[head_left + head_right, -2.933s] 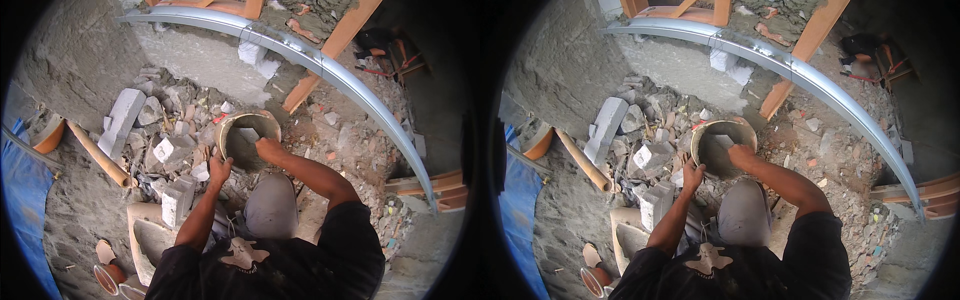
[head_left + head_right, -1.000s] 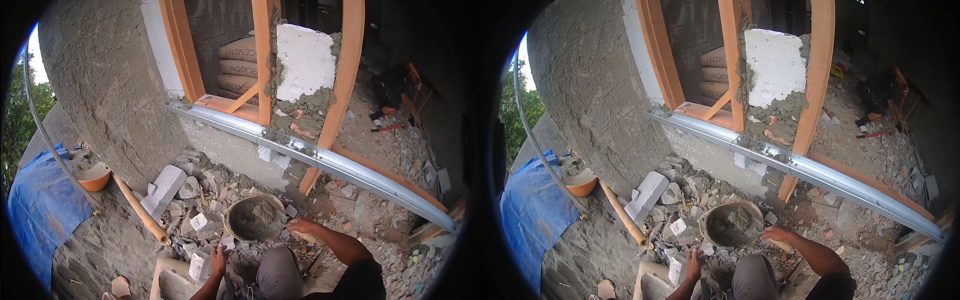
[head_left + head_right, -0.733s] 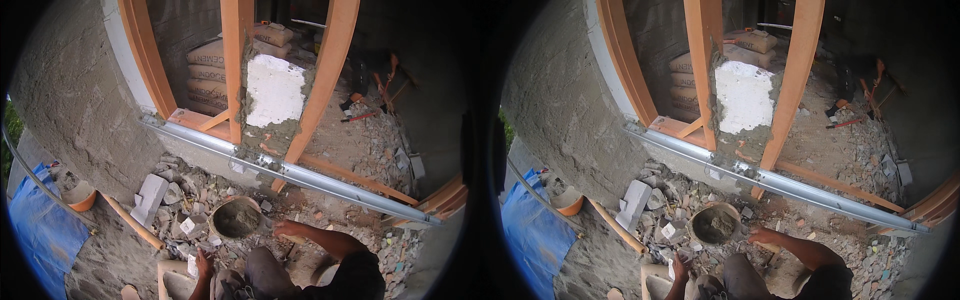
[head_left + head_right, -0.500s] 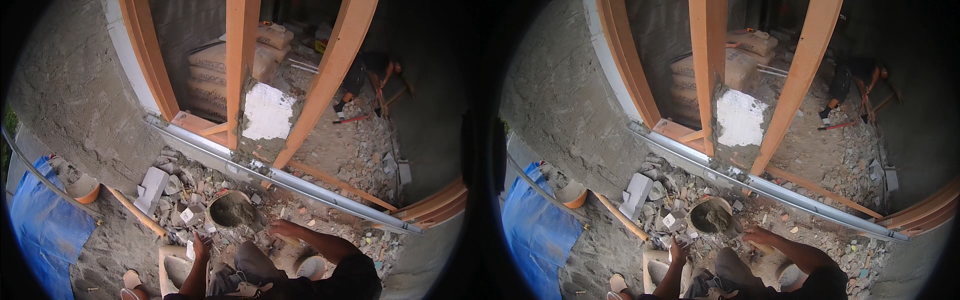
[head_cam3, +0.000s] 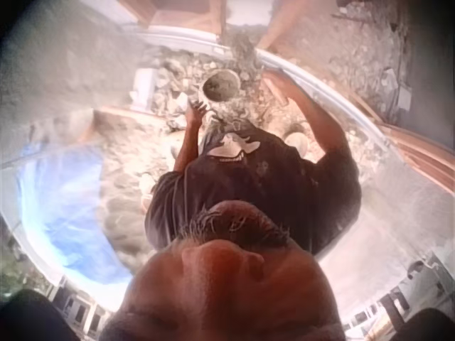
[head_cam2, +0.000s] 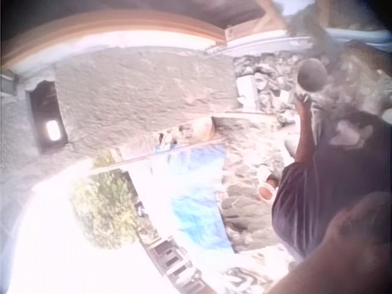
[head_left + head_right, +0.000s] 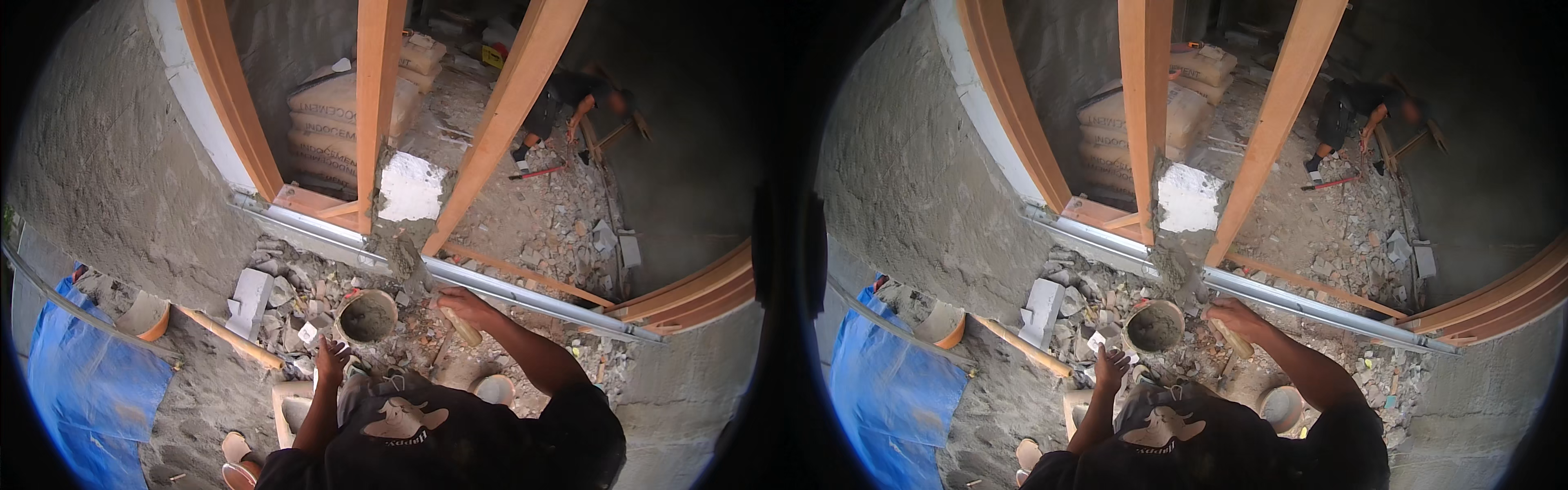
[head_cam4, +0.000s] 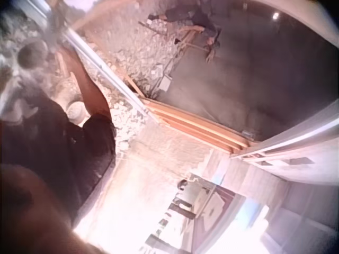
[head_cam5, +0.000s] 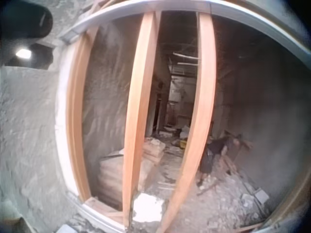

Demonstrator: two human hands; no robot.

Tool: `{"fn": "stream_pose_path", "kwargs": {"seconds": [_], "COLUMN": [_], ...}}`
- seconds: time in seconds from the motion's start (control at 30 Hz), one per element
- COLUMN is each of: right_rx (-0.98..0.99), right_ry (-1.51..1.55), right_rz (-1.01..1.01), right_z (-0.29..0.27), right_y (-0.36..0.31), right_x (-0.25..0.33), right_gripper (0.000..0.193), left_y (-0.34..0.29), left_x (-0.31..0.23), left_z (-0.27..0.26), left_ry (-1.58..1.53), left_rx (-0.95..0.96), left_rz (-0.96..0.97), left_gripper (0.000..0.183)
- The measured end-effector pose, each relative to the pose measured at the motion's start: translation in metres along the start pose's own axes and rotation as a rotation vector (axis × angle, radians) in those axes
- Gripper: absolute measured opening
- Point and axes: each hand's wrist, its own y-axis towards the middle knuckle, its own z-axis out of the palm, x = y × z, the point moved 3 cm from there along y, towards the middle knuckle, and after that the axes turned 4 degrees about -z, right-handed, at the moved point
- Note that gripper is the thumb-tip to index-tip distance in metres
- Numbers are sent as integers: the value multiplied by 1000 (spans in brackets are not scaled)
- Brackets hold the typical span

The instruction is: The person scoops mortar from a bucket with a trowel and applies it to a white block positioned between wooden studs. The person repeatedly smooths the mortar around the block and along a horizontal metal rail, then places a smaller block into the gap.

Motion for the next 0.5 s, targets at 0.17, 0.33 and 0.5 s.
{"fn": "stream_pose_path", "kwargs": {"seconds": [0.17,0.33,0.5], "right_rx": [-310,-955,-965], "right_ry": [-306,-1079,-1159], "right_rz": [-244,-547,-334], "right_z": [-29,-34,-42], "right_y": [27,67,94], "right_x": [97,154,161], "right_gripper": [29,38,42], "left_y": [3,3,-9], "left_x": [-40,-77,-91], "left_z": [-24,-66,-101], "left_ry": [152,162,162], "left_rx": [-29,-65,-161], "left_rz": [40,97,69], "left_gripper": [75,72,57]}}
